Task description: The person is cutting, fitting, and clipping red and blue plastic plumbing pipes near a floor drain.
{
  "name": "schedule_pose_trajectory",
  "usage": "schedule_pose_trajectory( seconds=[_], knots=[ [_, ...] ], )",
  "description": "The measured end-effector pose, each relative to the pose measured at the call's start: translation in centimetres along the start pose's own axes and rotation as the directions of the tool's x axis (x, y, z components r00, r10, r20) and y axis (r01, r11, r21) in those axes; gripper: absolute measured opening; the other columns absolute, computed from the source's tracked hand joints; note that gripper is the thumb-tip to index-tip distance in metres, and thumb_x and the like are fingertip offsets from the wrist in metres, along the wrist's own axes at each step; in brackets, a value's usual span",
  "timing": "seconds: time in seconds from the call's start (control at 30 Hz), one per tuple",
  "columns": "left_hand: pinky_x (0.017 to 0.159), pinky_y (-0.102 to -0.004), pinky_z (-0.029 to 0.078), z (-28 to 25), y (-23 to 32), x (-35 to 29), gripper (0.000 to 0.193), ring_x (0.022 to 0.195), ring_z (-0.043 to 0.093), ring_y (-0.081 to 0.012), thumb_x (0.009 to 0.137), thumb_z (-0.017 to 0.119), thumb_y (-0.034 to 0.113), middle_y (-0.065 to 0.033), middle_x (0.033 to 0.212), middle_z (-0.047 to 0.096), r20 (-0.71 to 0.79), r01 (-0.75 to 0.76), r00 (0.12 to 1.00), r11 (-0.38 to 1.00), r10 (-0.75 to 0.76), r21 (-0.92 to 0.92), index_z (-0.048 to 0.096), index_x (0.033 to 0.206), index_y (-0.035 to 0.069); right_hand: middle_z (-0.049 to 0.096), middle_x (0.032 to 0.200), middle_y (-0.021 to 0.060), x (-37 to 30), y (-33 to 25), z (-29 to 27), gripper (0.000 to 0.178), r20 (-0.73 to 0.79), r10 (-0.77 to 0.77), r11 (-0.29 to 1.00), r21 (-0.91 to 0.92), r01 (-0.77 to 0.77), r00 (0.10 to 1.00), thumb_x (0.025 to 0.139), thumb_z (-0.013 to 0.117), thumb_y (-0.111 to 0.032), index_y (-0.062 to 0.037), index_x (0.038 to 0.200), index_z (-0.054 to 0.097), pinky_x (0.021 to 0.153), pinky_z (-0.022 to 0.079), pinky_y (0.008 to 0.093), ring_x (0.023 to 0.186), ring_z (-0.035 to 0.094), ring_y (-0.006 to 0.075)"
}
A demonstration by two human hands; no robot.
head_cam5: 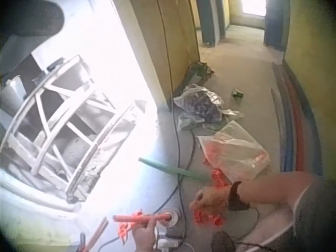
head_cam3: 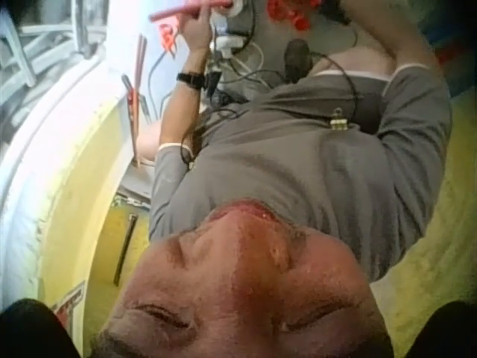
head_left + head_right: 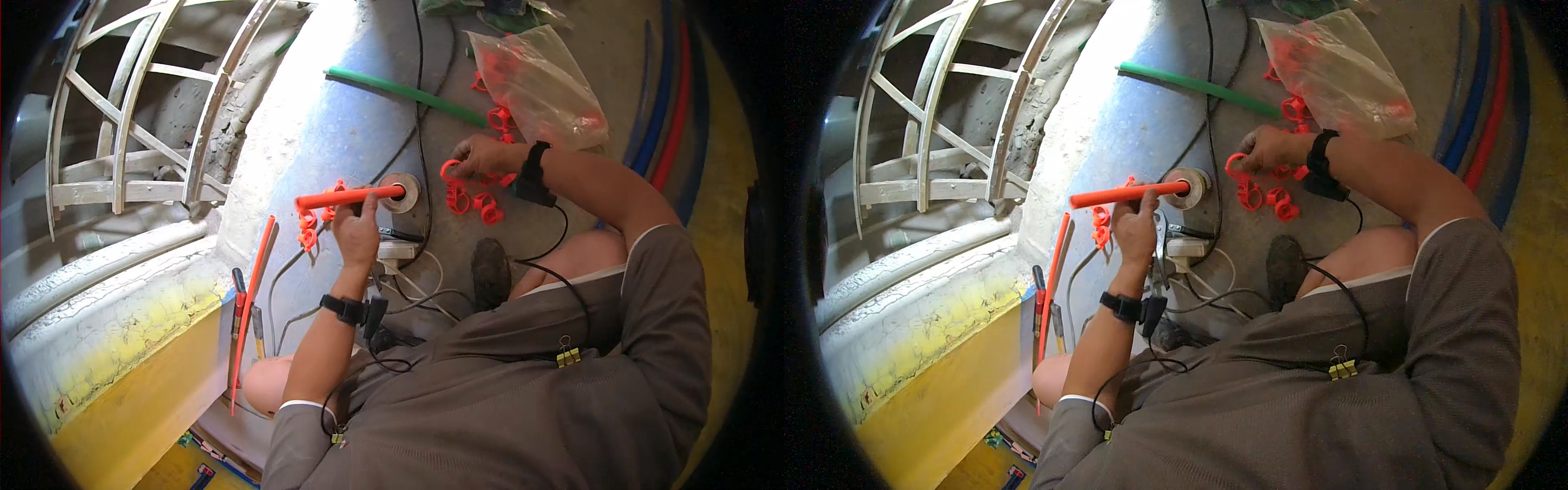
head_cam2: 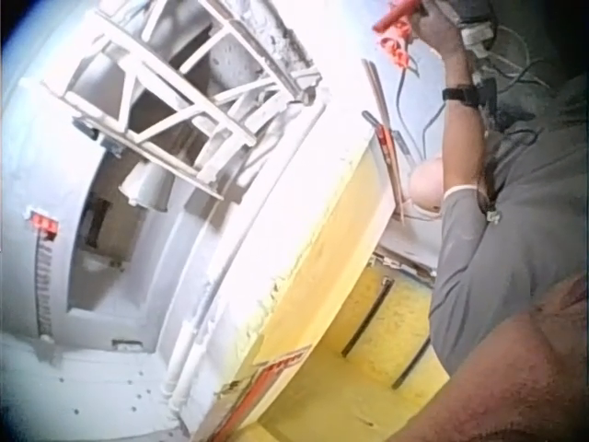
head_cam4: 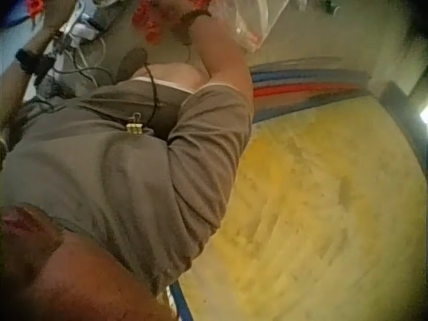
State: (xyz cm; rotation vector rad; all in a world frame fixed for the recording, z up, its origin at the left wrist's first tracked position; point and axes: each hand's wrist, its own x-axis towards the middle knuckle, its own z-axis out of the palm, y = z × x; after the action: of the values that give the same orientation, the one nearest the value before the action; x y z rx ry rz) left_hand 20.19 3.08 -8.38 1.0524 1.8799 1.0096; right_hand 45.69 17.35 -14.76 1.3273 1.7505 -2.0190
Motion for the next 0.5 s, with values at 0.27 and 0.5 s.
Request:
schedule_pose_trajectory(
  seconds=[0.27,0.5],
  knots=[
    [0.078,-0.0347,0.057,-2.9,-1.9,-1.4,0.03,0.087,0.066,-0.024,0.091,0.061,0.021,-0.0139,0.098,0.063,-0.158,0.176,0.941,0.831,-0.299,-0.527,0.05,0.105,-0.003,0.06,0.088,0.0008,0.1,-2.1,0.9,0.024,0.261,-0.077,0.817,0.569,-0.089,0.962,0.083,0.071,-0.021,-0.0067,0.102,0.064,0.074,0.049,0.0278,0.078,0.057,0.0116],
    [0.078,-0.035,0.057,-2.3,-0.6,-1.9,0.029,0.086,0.066,-0.0247,0.091,0.061,0.021,-0.0134,0.098,0.062,-0.217,0.11,0.948,0.876,-0.235,-0.47,0.05,0.106,-0.002,0.059,0.085,0.0001,-0.4,-4.4,1.6,0.036,0.144,-0.013,0.921,0.386,-0.044,0.989,0.078,0.076,-0.028,-0.0061,0.104,0.065,0.072,0.049,0.0306,0.078,0.054,0.0111]
  ],
)
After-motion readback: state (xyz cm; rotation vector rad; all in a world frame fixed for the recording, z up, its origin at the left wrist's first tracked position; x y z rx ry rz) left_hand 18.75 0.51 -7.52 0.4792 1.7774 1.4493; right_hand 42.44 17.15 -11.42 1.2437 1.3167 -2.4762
